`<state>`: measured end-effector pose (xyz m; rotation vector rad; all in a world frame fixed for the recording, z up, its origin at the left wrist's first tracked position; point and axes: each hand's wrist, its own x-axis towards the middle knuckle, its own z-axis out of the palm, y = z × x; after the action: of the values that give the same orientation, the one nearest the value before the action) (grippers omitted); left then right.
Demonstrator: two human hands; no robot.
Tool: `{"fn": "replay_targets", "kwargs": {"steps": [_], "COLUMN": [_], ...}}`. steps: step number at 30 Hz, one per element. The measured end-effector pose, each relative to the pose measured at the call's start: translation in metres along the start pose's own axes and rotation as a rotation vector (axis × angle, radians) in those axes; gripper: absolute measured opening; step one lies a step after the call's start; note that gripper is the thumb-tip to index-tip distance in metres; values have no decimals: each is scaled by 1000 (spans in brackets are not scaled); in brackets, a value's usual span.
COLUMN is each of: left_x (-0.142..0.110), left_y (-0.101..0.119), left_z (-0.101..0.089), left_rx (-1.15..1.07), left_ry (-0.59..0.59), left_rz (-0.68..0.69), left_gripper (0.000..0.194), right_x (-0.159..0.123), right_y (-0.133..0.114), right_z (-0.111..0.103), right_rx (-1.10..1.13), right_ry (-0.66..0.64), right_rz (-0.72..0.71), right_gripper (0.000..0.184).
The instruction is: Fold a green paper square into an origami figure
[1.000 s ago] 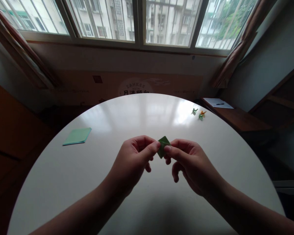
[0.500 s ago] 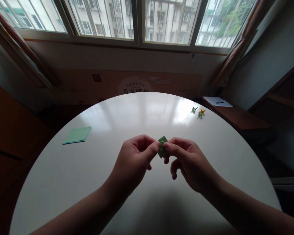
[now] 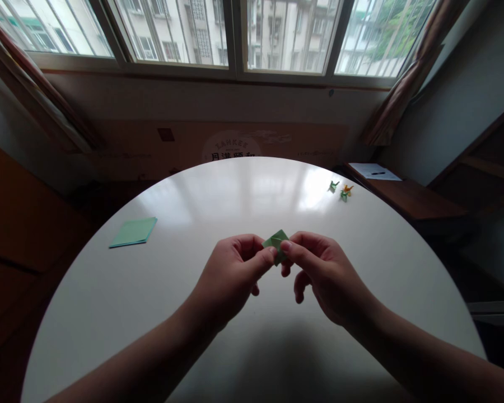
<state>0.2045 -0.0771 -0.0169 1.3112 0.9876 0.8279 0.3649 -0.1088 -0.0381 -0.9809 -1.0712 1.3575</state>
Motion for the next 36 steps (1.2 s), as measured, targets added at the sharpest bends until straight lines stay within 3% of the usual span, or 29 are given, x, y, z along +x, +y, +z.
{"fn": "replay_targets", "kwargs": {"steps": [12, 19, 23, 25, 29, 33, 36], "left_x": [1, -1, 2, 4, 3, -3, -7], "left_y": [-4, -1, 0, 2, 6, 6, 6], "left_z": [0, 1, -5, -9, -13, -11, -8], "left_rx": [40, -2, 78, 124, 213, 312, 341], "left_ry": [-108, -100, -121, -80, 79, 126, 156], "left_rz": [-61, 3, -9, 48, 296, 493, 594], "left_gripper": [20, 18, 22, 23, 27, 11, 11], "right_x": [3, 2, 2, 3, 2, -2, -5], "right_y": [0, 0, 1, 1, 2, -2, -4], "right_z": [1, 3, 3, 3, 1, 3, 4], "right_rx": [80, 78, 66, 29, -109, -192, -191], "right_ry": [67, 6, 36, 53, 28, 6, -18], "right_rz": [40, 24, 19, 3, -75, -126, -150], "right_gripper": [22, 15, 18, 21, 21, 17, 16]}}
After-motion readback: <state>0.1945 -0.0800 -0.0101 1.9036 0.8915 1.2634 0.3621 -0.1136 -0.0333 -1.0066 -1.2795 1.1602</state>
